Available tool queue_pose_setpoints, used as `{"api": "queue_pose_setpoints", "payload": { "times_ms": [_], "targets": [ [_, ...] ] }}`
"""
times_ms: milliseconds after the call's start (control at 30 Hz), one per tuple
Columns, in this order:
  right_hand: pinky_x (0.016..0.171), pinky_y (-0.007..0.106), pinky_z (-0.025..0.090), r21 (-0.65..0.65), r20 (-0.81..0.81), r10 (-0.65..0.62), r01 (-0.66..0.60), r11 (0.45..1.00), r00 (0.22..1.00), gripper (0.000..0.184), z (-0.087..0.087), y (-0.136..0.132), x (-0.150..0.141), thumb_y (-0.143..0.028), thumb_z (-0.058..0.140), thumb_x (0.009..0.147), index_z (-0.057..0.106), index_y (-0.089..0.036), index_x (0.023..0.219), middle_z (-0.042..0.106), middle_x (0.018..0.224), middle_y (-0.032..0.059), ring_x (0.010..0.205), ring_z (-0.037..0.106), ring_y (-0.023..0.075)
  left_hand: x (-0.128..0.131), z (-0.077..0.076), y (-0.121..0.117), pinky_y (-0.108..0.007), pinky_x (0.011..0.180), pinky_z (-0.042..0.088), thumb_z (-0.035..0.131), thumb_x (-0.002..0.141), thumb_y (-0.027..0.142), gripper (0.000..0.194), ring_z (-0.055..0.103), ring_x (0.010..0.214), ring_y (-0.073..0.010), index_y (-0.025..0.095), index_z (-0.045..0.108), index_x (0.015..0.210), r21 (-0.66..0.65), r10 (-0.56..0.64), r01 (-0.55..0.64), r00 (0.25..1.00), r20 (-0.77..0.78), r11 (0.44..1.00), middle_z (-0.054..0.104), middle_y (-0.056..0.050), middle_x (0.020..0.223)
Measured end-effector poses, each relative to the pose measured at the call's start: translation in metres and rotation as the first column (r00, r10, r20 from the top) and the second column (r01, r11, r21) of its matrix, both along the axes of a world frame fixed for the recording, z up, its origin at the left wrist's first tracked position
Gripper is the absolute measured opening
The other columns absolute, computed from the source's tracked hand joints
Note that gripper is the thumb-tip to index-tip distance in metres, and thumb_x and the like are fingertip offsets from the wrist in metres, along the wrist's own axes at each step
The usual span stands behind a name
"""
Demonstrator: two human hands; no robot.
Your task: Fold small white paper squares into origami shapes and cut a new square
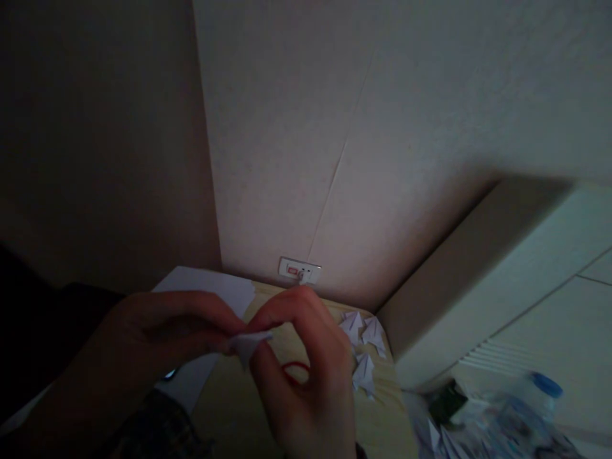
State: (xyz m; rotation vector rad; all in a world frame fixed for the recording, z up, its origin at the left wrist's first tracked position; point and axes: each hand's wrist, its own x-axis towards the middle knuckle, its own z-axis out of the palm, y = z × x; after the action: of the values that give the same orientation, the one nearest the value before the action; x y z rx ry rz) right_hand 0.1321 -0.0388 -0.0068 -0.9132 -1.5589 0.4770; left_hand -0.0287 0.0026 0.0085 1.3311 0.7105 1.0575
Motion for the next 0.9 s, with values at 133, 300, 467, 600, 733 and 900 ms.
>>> {"api": "queue_pose_setpoints", "payload": {
  "times_ms": [133,300,467,600,733,900],
  "targets": [
    [0.065,0.023,0.042,0.002,0.003,-0.008,0.008,1.000,1.000,0.018,-0.0008,-0.0005,-0.0007,-0.007,0.059,0.083,0.061,-0.025,0.083,0.057,0.080,-0.0063,0.076,0.054,0.0097,-0.0015,-0.0009,0.0016,-0.009,0.066,0.054,0.079,0.069,0.006,0.023,0.074,0.069,-0.0097,0.029,0.081,0.068,-0.021,-0.039,0.039,0.999,-0.014,0.999,0.079,0.007,0.069],
    [0.065,0.023,0.042,0.002,0.018,-0.022,0.022,1.000,1.000,0.020,-0.0013,-0.0021,0.0003,-0.005,0.058,0.082,0.061,-0.025,0.082,0.057,0.080,-0.0057,0.076,0.055,0.0102,-0.0015,-0.0014,0.0033,-0.010,0.065,0.054,0.079,0.070,0.007,0.020,0.074,0.069,-0.0092,0.028,0.081,0.068,-0.071,-0.067,0.069,0.998,0.021,0.995,0.079,0.006,0.069],
    [0.064,0.023,0.043,0.014,0.026,-0.025,0.025,1.000,0.999,0.021,-0.0002,-0.0015,0.0011,-0.005,0.057,0.080,0.061,-0.025,0.083,0.058,0.080,-0.0056,0.076,0.056,0.0103,0.0008,-0.0010,0.0015,-0.011,0.062,0.054,0.078,0.068,0.006,0.020,0.072,0.063,-0.0095,0.025,0.080,0.064,-0.091,-0.052,0.056,0.998,0.043,0.994,0.077,0.006,0.063],
    [0.064,0.022,0.044,0.011,0.022,-0.014,0.014,1.000,1.000,0.021,0.0015,-0.0015,-0.0006,-0.004,0.058,0.081,0.062,-0.024,0.082,0.059,0.079,-0.0055,0.074,0.056,0.0102,0.0007,0.0002,0.0013,-0.013,0.061,0.055,0.077,0.066,0.005,0.021,0.072,0.062,-0.0113,0.025,0.079,0.061,-0.091,-0.059,0.061,0.998,0.020,0.994,0.077,0.005,0.061],
    [0.061,0.022,0.043,0.024,0.016,-0.019,0.019,1.000,1.000,0.018,0.0033,-0.0007,-0.0020,-0.005,0.060,0.081,0.062,-0.024,0.080,0.059,0.077,-0.0049,0.072,0.056,0.0104,-0.0003,0.0021,0.0023,-0.012,0.061,0.054,0.075,0.071,0.007,0.022,0.071,0.061,-0.0107,0.026,0.080,0.062,-0.019,-0.020,0.019,0.998,-0.053,1.000,0.076,0.005,0.060],
    [0.062,0.022,0.044,0.006,0.034,-0.021,0.021,1.000,0.999,0.020,0.0033,-0.0007,-0.0010,-0.004,0.059,0.081,0.062,-0.024,0.082,0.059,0.078,-0.0045,0.073,0.056,0.0109,-0.0017,0.0019,-0.0002,-0.014,0.060,0.055,0.073,0.073,0.007,0.023,0.072,0.061,-0.0124,0.026,0.080,0.063,0.011,0.012,-0.011,0.997,-0.073,1.000,0.077,0.004,0.061]
  ]
}}
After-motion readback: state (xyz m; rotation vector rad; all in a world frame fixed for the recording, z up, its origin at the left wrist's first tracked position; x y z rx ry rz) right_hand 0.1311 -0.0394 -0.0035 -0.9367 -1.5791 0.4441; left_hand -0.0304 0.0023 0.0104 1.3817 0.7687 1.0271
